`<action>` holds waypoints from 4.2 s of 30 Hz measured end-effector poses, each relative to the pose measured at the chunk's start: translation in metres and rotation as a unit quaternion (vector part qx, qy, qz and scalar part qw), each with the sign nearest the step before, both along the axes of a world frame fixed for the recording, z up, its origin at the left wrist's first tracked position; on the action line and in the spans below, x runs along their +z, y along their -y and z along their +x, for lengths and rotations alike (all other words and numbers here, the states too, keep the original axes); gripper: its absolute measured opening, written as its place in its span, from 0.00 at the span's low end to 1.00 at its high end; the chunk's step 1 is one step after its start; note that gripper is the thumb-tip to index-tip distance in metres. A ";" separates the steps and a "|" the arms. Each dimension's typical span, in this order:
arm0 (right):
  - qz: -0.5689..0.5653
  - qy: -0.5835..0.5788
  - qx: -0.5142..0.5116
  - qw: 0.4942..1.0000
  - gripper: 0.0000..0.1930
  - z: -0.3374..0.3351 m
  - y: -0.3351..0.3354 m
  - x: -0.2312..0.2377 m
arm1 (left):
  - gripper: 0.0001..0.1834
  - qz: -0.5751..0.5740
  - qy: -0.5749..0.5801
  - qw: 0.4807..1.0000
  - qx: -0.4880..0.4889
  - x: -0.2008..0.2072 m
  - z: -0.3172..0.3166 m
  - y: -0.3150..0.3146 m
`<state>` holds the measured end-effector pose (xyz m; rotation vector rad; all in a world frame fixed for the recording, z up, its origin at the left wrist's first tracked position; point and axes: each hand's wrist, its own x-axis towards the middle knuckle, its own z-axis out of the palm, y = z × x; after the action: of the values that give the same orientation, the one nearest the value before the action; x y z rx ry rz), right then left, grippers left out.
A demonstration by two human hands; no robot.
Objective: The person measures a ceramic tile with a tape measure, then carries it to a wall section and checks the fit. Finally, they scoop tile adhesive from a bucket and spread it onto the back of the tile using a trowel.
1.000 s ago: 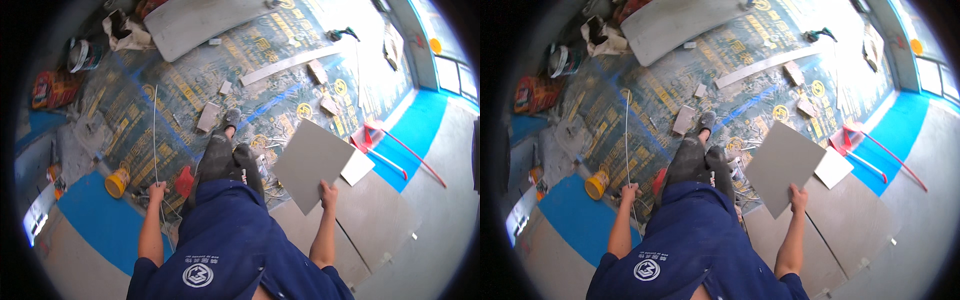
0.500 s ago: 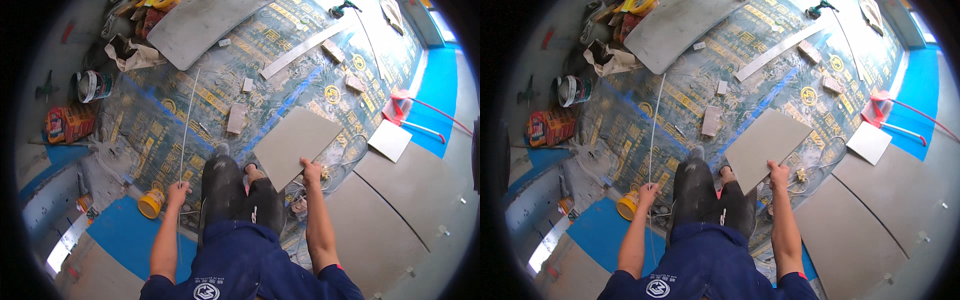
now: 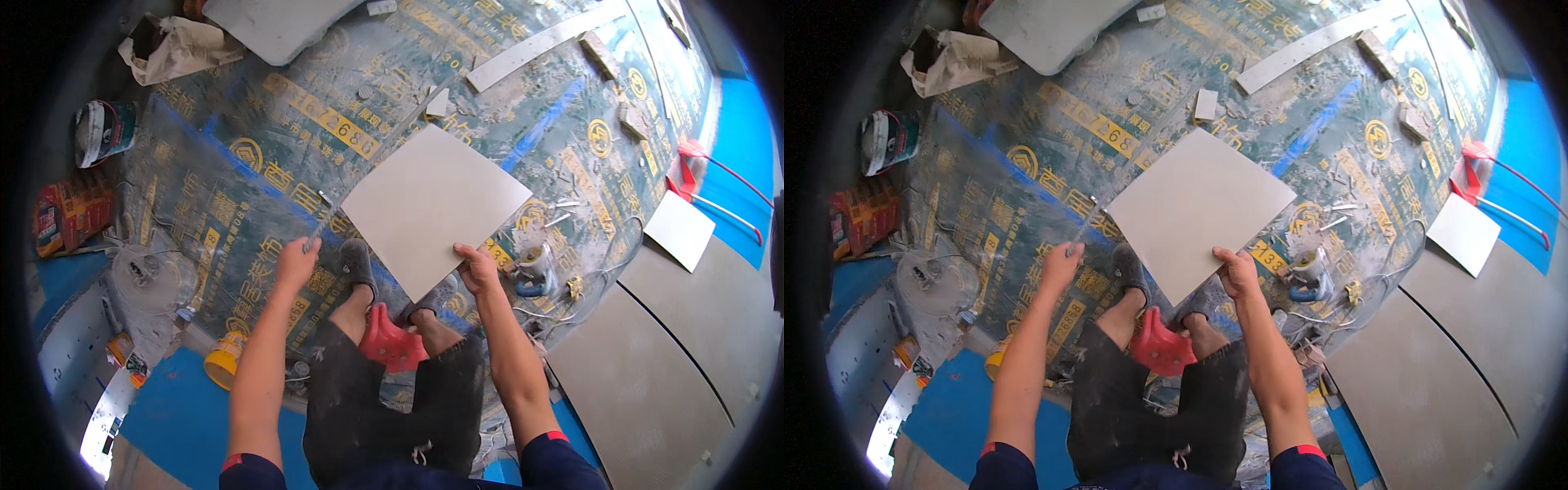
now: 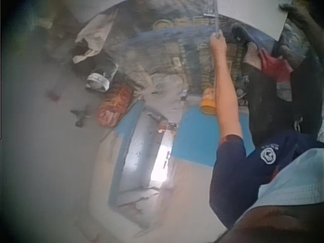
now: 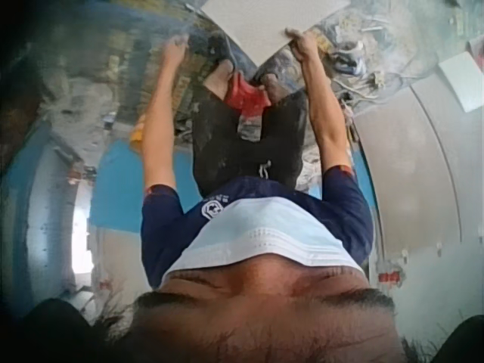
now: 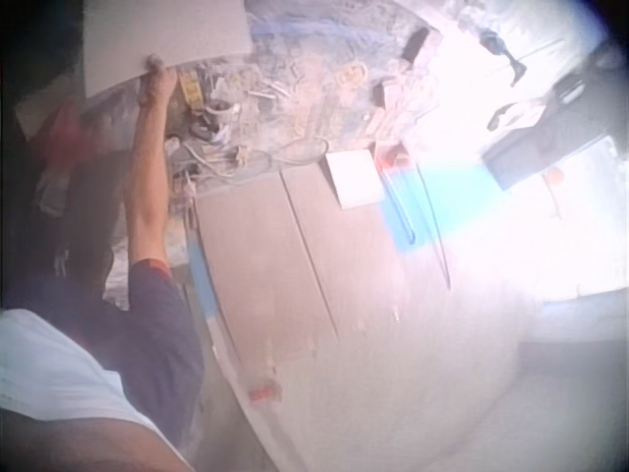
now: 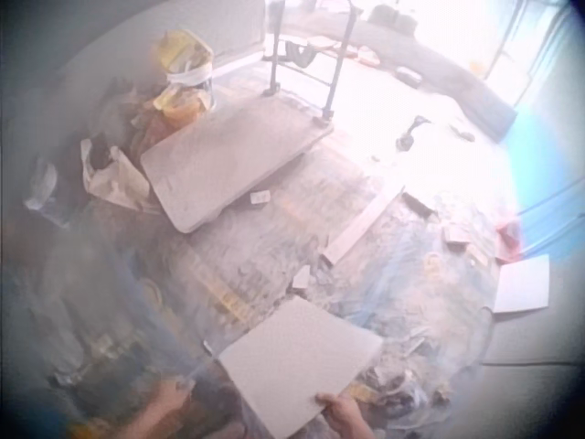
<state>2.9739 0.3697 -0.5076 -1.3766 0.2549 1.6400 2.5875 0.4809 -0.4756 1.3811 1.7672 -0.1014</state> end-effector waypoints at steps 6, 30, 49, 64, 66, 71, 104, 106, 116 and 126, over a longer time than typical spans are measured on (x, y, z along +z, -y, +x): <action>0.021 -0.015 0.056 0.998 0.18 0.020 0.041 -0.128 | 0.23 0.058 0.006 0.995 -0.085 -0.147 0.012 -0.021; -0.095 -0.061 0.226 0.968 0.26 -0.015 0.121 -0.280 | 0.23 0.087 0.063 0.991 -0.080 -0.307 -0.031 0.091; 0.122 0.504 0.270 0.811 0.19 0.064 0.059 -0.254 | 0.27 0.040 -0.040 0.994 -0.095 -0.285 -0.010 0.066; 0.205 0.707 0.513 0.442 0.44 0.028 -0.037 -0.264 | 0.26 0.074 -0.040 0.993 -0.085 -0.282 -0.012 0.070; 0.185 0.711 0.521 0.434 0.45 0.032 -0.040 -0.267 | 0.26 0.088 -0.029 0.992 -0.083 -0.285 -0.011 0.071; 0.189 0.704 0.529 0.434 0.45 0.037 -0.040 -0.276 | 0.26 0.106 -0.013 0.991 -0.086 -0.288 -0.011 0.076; 0.166 0.705 0.535 0.435 0.43 0.031 -0.041 -0.275 | 0.27 0.054 -0.047 0.993 -0.093 -0.282 -0.013 0.068; 0.165 0.705 0.537 0.433 0.43 0.030 -0.041 -0.275 | 0.27 0.042 -0.049 0.993 -0.096 -0.281 -0.013 0.066; 0.164 0.707 0.537 0.430 0.43 0.029 -0.041 -0.275 | 0.15 0.030 0.032 0.992 -0.115 -0.281 -0.007 0.057; 0.161 0.707 0.536 0.432 0.43 0.027 -0.042 -0.269 | 0.12 0.008 0.095 0.992 -0.087 -0.282 0.005 0.043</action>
<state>3.0010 0.4119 -0.7769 -2.1748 -2.1823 0.5068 2.5928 0.4374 -0.7575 1.5041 1.4937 -0.0473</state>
